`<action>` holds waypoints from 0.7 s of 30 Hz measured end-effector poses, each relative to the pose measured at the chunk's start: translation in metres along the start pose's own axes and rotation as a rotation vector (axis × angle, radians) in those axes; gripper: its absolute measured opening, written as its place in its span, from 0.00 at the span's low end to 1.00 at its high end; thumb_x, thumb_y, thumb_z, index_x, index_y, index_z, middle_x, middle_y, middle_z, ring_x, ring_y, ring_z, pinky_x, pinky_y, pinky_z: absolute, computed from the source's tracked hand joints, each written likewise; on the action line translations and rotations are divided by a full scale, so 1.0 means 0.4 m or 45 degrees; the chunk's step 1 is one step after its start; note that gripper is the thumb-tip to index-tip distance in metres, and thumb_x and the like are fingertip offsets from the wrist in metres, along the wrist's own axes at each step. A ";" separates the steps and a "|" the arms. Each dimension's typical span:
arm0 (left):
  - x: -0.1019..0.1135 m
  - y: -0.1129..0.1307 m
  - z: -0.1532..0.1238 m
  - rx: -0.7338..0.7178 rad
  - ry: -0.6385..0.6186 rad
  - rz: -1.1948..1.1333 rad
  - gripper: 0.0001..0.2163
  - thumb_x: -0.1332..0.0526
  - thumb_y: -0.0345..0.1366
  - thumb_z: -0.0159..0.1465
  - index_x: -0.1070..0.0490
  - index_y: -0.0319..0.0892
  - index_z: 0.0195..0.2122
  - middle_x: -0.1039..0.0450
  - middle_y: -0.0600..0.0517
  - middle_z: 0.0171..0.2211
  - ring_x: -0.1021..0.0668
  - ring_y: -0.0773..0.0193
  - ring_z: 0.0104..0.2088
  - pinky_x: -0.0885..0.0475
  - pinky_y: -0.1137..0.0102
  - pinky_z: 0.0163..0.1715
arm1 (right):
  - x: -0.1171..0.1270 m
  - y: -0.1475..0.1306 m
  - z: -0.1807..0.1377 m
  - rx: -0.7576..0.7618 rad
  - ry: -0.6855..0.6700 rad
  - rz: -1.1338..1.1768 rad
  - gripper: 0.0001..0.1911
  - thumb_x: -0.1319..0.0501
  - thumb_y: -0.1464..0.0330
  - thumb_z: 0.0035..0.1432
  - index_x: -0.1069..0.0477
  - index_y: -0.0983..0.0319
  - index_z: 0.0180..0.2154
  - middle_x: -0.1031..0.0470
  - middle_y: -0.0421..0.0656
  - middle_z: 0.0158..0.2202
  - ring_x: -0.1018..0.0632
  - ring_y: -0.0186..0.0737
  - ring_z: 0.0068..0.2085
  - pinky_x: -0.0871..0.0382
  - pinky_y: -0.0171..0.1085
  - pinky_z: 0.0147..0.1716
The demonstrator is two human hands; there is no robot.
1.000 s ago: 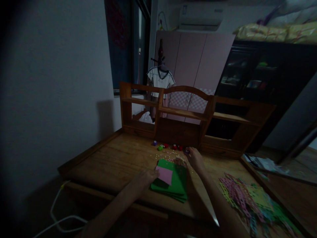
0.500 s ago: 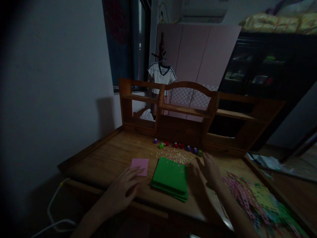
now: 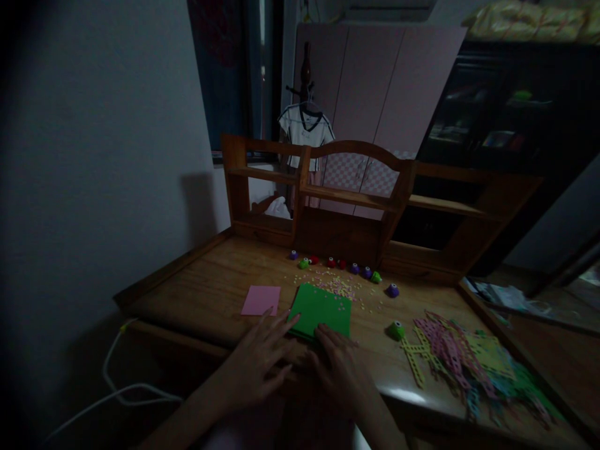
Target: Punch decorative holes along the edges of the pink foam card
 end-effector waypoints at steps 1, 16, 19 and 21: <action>-0.006 -0.005 -0.002 0.003 0.010 0.035 0.19 0.46 0.41 0.64 0.37 0.45 0.55 0.62 0.53 0.67 0.56 0.54 0.66 0.56 0.50 0.63 | 0.003 -0.004 0.000 0.003 -0.004 -0.006 0.23 0.47 0.59 0.62 0.37 0.55 0.57 0.36 0.45 0.57 0.31 0.50 0.54 0.36 0.50 0.53; 0.014 -0.025 0.081 -0.045 0.130 -0.049 0.11 0.48 0.30 0.64 0.30 0.43 0.44 0.34 0.49 0.50 0.39 0.59 0.58 0.51 0.54 0.64 | 0.015 -0.050 0.031 -0.089 0.088 -0.254 0.18 0.44 0.62 0.62 0.35 0.59 0.53 0.28 0.47 0.48 0.26 0.46 0.46 0.35 0.40 0.46; 0.038 -0.015 0.099 -0.096 0.157 -0.100 0.11 0.48 0.29 0.64 0.29 0.43 0.43 0.32 0.49 0.47 0.35 0.60 0.54 0.46 0.55 0.62 | 0.019 -0.040 0.044 -0.135 0.086 -0.394 0.18 0.47 0.70 0.62 0.37 0.59 0.54 0.28 0.48 0.48 0.25 0.45 0.45 0.35 0.37 0.41; 0.056 -0.005 0.103 -0.120 0.185 -0.135 0.11 0.48 0.28 0.63 0.29 0.43 0.43 0.33 0.49 0.47 0.34 0.60 0.54 0.45 0.55 0.62 | 0.023 -0.018 0.050 -0.189 0.017 -0.501 0.23 0.48 0.77 0.59 0.39 0.59 0.56 0.26 0.48 0.44 0.23 0.44 0.39 0.35 0.35 0.35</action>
Point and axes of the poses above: each hand's wrist, its own z-axis towards the middle knuckle, its own x-axis out of the back of the hand, y = z × x, the point moved 8 cm from there along z, towards the middle knuckle
